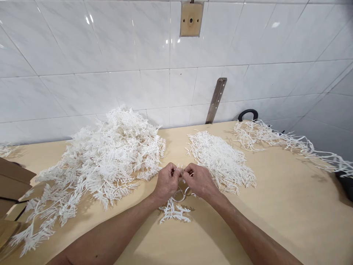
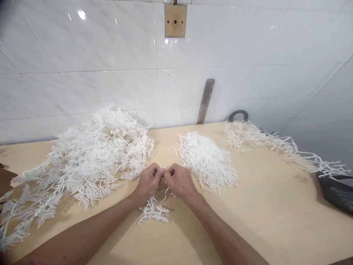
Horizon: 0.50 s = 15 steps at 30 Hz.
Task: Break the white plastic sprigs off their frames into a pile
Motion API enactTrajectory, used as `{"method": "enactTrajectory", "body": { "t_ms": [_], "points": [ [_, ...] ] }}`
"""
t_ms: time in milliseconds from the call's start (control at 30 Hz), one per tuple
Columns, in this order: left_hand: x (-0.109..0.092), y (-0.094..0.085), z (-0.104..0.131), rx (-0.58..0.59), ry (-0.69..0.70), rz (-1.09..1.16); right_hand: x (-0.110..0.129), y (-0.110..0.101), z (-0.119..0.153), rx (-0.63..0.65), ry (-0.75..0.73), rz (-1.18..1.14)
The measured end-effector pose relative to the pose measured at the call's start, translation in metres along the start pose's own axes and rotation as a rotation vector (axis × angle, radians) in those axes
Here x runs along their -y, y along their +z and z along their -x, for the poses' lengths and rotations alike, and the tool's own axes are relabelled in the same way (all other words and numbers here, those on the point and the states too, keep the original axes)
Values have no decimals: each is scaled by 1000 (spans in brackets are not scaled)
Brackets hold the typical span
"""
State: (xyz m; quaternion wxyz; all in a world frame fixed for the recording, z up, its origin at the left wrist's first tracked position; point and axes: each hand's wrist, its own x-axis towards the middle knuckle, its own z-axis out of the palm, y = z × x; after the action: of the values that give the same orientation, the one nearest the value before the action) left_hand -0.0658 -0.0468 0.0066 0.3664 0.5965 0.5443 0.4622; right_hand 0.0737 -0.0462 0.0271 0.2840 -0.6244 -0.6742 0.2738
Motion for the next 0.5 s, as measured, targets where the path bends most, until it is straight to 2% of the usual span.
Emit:
{"method": "enactTrajectory", "body": {
  "t_ms": [167,267,400,500],
  "points": [
    [0,-1,-1,13,25,42,0,3,-1,-50,-24,1],
    [-3,-3,1,39,22,93,-8,-3,-6,-108,-52,49],
    [-8,-6,2,101,-15,188,-25,-27,-16,-233,-12,76],
    [-8,-6,1,133,-70,265,-36,-46,-21,-388,-4,81]
  ]
}}
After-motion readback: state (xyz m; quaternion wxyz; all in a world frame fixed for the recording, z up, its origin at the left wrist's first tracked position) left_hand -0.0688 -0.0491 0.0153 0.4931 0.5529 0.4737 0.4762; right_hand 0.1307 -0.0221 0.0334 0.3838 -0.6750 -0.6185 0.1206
